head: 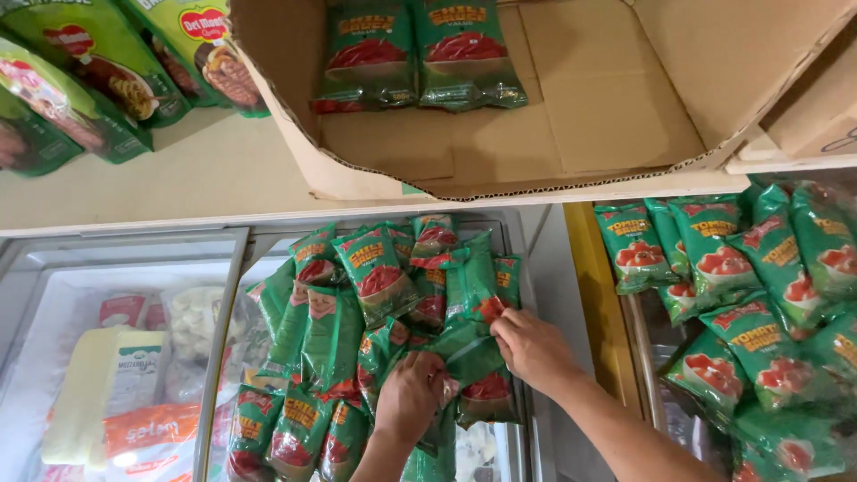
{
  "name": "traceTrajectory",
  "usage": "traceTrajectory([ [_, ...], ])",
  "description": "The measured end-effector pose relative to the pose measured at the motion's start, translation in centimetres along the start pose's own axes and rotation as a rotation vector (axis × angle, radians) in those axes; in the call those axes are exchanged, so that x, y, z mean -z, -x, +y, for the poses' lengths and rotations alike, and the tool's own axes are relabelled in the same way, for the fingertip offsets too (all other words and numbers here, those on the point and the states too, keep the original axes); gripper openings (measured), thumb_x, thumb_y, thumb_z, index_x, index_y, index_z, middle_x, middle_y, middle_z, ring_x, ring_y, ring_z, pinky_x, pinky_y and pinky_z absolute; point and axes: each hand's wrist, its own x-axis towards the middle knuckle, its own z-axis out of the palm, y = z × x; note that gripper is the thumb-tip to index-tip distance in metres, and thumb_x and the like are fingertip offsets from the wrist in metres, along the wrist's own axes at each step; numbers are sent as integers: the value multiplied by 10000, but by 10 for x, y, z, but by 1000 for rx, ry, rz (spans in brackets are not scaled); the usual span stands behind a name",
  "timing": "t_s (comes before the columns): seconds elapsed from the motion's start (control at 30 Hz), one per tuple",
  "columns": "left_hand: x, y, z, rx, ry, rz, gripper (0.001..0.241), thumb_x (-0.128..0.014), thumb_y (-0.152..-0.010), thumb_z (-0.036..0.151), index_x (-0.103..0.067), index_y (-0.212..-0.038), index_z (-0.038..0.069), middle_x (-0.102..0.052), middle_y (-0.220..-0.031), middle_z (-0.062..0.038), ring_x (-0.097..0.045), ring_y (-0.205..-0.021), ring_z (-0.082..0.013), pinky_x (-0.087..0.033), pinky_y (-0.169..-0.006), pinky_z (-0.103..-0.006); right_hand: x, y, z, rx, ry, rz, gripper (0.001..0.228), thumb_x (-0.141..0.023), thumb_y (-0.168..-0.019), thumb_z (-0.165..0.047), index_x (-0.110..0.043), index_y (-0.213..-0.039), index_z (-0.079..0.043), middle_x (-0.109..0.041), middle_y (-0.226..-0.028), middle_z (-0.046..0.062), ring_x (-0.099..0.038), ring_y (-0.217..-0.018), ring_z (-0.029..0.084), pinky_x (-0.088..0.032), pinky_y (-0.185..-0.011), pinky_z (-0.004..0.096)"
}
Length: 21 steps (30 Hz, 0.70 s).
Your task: Wipe down packets of chili sauce with a cloth and place them into a cardboard box on a store shelf.
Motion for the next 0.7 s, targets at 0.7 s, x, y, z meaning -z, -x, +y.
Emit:
traceTrajectory([
  [0.7,5,18,18,-274,-228,214,244,-712,-795,137,-677,-1028,73,-675,-1073,-87,-621,-980,-314,-491,-842,-438,11,21,-29,113,98,-59,791,-818,-689,-429,-572,-1391,-160,-566,-1325,181,-579,-1171,369,-546,-761,478],
])
